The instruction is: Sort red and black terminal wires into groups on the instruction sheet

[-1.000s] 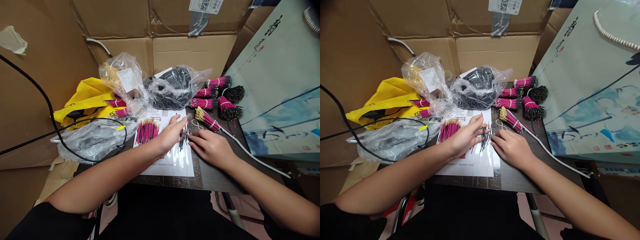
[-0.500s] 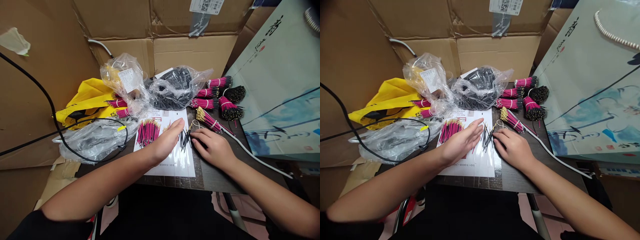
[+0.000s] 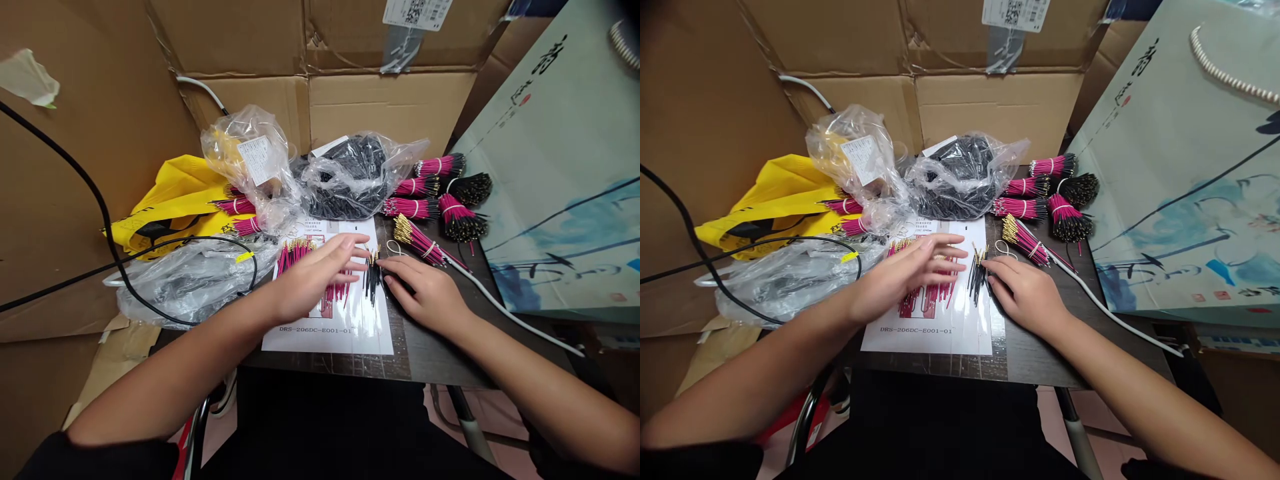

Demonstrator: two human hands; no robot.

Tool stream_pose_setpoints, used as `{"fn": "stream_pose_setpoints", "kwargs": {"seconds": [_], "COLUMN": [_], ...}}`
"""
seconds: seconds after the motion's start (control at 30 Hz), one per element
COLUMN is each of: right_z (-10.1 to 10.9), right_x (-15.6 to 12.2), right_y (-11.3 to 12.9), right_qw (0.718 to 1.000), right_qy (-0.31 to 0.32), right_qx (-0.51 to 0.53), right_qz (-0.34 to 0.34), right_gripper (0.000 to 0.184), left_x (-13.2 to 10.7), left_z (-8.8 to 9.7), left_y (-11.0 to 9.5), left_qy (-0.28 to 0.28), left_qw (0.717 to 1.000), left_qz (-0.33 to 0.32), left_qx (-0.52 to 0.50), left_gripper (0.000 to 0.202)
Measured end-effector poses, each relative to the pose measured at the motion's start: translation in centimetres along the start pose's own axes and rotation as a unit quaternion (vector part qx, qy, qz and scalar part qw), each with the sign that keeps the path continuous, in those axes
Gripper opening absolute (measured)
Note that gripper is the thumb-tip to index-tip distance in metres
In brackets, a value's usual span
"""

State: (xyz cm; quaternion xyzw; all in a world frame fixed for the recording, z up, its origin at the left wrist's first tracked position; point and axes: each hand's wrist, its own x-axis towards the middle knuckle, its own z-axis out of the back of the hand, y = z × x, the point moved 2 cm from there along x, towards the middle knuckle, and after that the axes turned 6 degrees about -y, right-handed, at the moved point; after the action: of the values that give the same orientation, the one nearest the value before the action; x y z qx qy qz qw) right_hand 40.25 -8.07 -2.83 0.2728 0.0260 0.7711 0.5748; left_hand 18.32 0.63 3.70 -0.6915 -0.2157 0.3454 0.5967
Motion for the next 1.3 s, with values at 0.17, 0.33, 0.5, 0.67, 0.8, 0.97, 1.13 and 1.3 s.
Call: {"fn": "stream_pose_setpoints", "kwargs": {"seconds": [0.17, 0.33, 0.5, 0.67, 0.8, 0.97, 1.13, 1.3], "right_z": [0.1, 0.7, -0.7, -3.9, -5.1, -4.9, -5.0, -5.0], "right_x": [0.1, 1.5, 6.1, 10.2, 11.2, 11.1, 10.9, 11.2], "right_y": [-0.2, 0.1, 2.7, 3.9, 3.2, 3.1, 3.1, 2.9], "right_qw": [0.999, 0.998, 0.980, 0.941, 0.930, 0.919, 0.917, 0.913], "right_qy": [0.035, -0.007, 0.048, 0.078, 0.076, 0.070, 0.075, 0.087], "right_qx": [-0.032, -0.045, -0.060, -0.069, -0.086, -0.090, -0.086, -0.084], "right_qz": [0.023, 0.043, 0.183, 0.321, 0.348, 0.376, 0.383, 0.391], "right_gripper": [0.031, 0.029, 0.032, 0.036, 0.030, 0.028, 0.030, 0.028], "left_x": [0.7, 1.1, 0.8, 0.9, 1.1, 1.2, 1.2, 1.1], "left_z": [6.1, 8.2, 8.4, 8.8, 9.0, 9.0, 9.1, 8.9], "left_y": [-0.8, 1.5, 2.6, 2.8, 2.9, 3.0, 3.1, 3.3], "left_qy": [-0.085, -0.034, -0.033, -0.031, -0.027, -0.026, -0.029, -0.036], "left_qw": [0.848, 0.784, 0.774, 0.788, 0.795, 0.796, 0.790, 0.781], "left_qz": [-0.218, -0.252, -0.242, -0.223, -0.206, -0.203, -0.211, -0.210], "left_qx": [0.475, 0.566, 0.585, 0.573, 0.569, 0.570, 0.575, 0.587], "left_gripper": [0.029, 0.028, 0.032, 0.043, 0.045, 0.046, 0.046, 0.043]}}
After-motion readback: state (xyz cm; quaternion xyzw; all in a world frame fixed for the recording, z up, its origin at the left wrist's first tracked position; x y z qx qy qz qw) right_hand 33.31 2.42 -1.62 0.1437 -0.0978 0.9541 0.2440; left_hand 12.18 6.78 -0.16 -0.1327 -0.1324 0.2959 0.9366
